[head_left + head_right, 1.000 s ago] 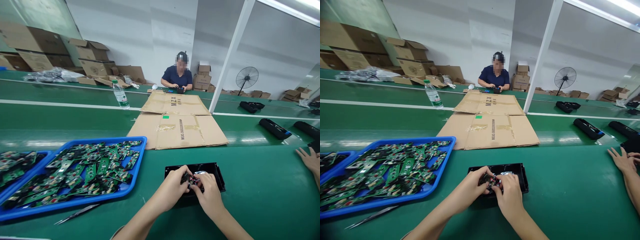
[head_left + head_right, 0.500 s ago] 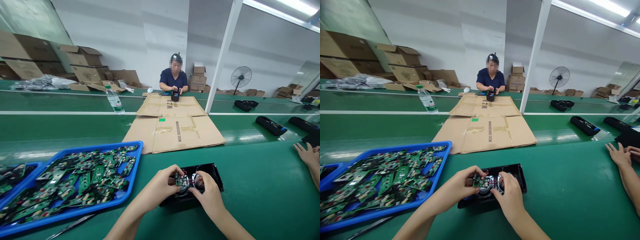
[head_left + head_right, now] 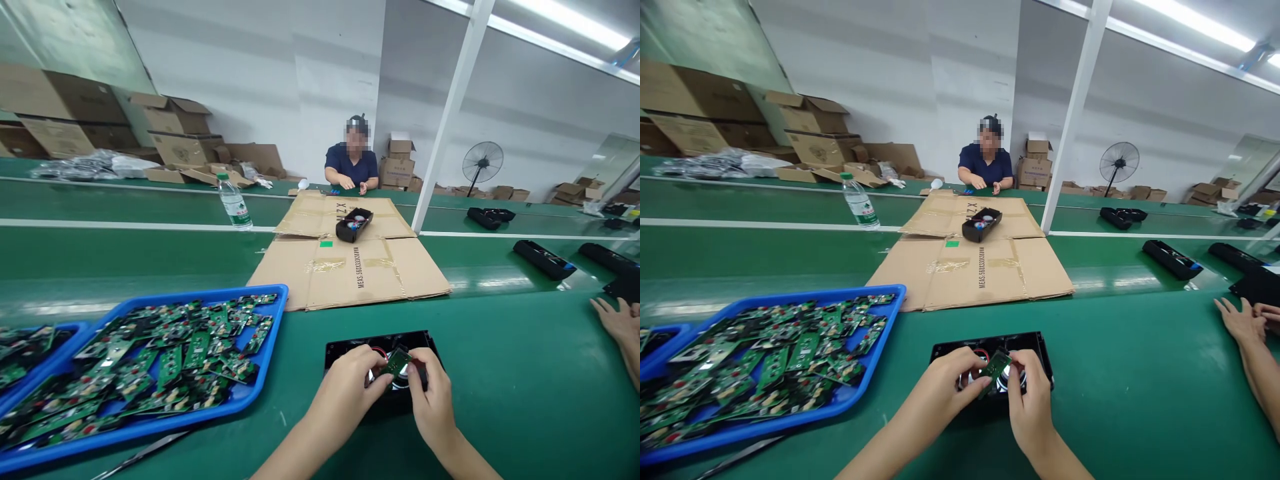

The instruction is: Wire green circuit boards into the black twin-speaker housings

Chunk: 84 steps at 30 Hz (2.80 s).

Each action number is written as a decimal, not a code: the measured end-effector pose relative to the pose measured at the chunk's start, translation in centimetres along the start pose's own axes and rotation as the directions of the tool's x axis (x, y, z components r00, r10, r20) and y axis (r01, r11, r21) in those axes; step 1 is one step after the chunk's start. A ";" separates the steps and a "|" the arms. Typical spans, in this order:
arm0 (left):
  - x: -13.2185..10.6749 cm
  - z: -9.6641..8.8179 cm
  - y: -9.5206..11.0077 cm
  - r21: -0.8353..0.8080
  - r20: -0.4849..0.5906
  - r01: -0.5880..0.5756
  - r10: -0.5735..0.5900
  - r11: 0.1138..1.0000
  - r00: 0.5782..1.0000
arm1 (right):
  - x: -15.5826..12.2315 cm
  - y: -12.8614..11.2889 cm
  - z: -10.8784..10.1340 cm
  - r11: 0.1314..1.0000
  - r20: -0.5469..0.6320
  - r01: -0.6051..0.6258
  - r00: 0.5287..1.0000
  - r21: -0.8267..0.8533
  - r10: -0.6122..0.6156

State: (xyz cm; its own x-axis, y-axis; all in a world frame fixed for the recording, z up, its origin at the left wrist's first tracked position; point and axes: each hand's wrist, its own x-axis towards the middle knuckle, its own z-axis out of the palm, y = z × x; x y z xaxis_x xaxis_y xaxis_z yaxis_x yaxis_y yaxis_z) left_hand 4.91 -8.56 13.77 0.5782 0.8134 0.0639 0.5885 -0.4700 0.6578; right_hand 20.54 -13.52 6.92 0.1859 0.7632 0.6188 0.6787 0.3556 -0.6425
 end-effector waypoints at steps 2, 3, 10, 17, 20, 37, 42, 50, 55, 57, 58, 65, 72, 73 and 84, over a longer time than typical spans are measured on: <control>-0.2 0.7 0.4 0.064 -0.021 -0.003 0.004 0.998 1.000 | 0.0 0.0 -0.2 0.999 -0.061 0.029 0.998 0.015 -0.028; -0.3 1.0 0.6 0.088 -0.030 -0.010 0.013 0.996 0.999 | -0.1 -0.1 -0.3 0.999 -0.084 0.044 0.996 0.014 -0.042; -0.6 2.4 0.7 0.116 -0.043 -0.075 0.080 0.990 0.996 | 0.3 -0.7 -0.9 0.982 -0.159 0.183 0.969 -0.041 -0.187; -0.7 2.8 0.6 0.190 -0.026 -0.112 0.119 0.975 0.993 | 0.9 -1.4 -1.4 0.976 -0.171 0.205 0.962 -0.075 -0.215; -0.7 2.8 0.6 0.178 -0.017 -0.113 0.118 0.978 0.993 | 1.1 -1.3 -1.6 0.970 -0.162 0.229 0.957 -0.079 -0.239; -0.2 0.5 0.8 -0.122 0.144 0.050 -0.032 0.991 0.989 | 2.3 0.4 -3.4 0.819 0.256 0.544 0.831 -0.183 -0.494; 0.0 0.2 0.4 -0.153 0.103 0.063 -0.047 0.986 0.994 | 2.2 0.3 -3.4 0.801 0.334 0.576 0.796 -0.162 -0.505; 0.4 -2.0 -1.2 -0.275 0.053 0.096 -0.084 0.957 0.995 | 1.8 1.8 -2.7 0.874 0.388 0.402 0.877 -0.271 -0.283; 0.5 -3.4 -1.9 -0.216 0.059 0.139 -0.129 0.967 0.990 | 2.1 1.2 -2.5 0.828 0.679 0.396 0.734 -0.397 -0.025; 0.5 -3.9 -2.0 -0.186 0.055 0.155 -0.147 0.970 0.988 | 2.2 0.8 -2.6 0.834 0.689 0.355 0.724 -0.423 0.041; 0.6 -4.0 -2.1 -0.178 0.059 0.164 -0.155 0.970 0.986 | 2.2 0.7 -2.6 0.837 0.688 0.335 0.723 -0.432 0.066; 0.9 -4.2 -3.3 -0.314 0.049 0.224 -0.220 0.923 0.974 | 2.3 1.0 -2.4 0.857 0.667 0.250 0.733 -0.450 0.137; 0.9 -4.7 -5.0 -0.323 -0.030 0.202 -0.223 0.925 0.974 | 2.4 2.1 -4.3 0.810 0.540 0.135 0.805 -0.570 0.246; 0.8 -4.7 -5.2 -0.322 -0.023 0.204 -0.224 0.924 0.974 | 2.3 2.8 -5.1 0.787 0.504 0.110 0.819 -0.608 0.275; 1.9 -3.2 -7.5 -0.255 0.055 0.225 -0.218 0.940 0.974 | 1.2 14.9 -18.9 0.391 0.008 -0.238 0.846 -0.889 0.533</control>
State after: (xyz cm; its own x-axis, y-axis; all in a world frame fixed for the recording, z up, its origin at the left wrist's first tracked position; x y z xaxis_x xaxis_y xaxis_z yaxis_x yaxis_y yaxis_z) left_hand -0.26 -2.42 11.35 0.4659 0.8763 -0.1225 0.5396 -0.1717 0.8242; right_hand 44.28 -17.47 6.66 0.5132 0.8397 0.1776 0.8529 -0.5220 0.0037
